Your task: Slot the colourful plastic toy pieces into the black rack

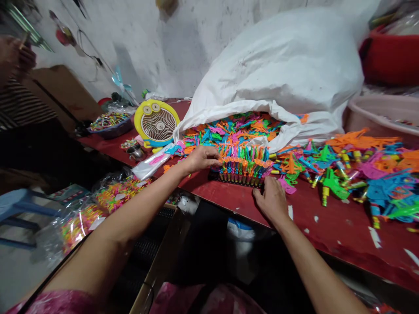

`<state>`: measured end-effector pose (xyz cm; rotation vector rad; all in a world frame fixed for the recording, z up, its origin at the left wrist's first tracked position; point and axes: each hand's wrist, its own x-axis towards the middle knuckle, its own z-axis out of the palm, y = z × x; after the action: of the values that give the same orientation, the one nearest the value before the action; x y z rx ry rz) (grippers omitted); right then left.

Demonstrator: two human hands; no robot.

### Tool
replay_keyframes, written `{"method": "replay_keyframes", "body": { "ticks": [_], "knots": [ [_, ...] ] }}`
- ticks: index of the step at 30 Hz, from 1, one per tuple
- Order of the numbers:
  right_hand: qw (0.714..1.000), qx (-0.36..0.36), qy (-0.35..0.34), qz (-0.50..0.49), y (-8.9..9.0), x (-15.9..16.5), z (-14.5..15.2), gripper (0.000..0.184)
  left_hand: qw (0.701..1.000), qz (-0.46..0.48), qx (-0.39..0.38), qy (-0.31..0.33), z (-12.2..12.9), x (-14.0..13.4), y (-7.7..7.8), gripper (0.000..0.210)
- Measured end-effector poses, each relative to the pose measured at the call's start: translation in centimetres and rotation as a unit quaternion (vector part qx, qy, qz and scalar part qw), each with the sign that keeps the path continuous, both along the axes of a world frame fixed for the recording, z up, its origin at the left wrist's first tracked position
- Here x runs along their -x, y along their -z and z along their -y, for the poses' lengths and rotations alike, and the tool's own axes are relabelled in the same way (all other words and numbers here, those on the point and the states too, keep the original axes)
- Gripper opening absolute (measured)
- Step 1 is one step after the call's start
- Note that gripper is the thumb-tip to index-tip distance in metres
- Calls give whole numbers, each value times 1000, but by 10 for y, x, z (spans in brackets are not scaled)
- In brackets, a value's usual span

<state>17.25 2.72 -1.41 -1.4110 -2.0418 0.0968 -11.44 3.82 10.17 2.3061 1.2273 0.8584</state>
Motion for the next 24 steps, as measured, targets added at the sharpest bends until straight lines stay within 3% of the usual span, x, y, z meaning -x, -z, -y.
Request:
{"method": "replay_keyframes", "body": {
  "ticks": [4, 9, 12, 15, 19, 24],
  "knots": [
    [1000, -2, 0, -2, -1, 0, 1, 20, 999, 39, 19, 4, -4, 3, 5, 6],
    [1000, -19, -18, -12, -1, 1, 3, 16, 989, 135, -38, -50, 6, 4, 20, 11],
    [999, -19, -25, -24, -1, 1, 3, 15, 965, 233, -50, -105, 22, 0, 36, 28],
    [999, -15, -29, -32, -1, 0, 3, 14, 930, 312, -72, -179, 39, -8, 56, 29],
    [999, -5, -38, -29, -1, -2, 3, 12, 921, 314, -119, -198, 46, -15, 70, 28],
    [999, -3, -42, -23, 0, -3, 1, 11, 947, 215, -164, -176, 22, -8, 58, 16]
  ]
}}
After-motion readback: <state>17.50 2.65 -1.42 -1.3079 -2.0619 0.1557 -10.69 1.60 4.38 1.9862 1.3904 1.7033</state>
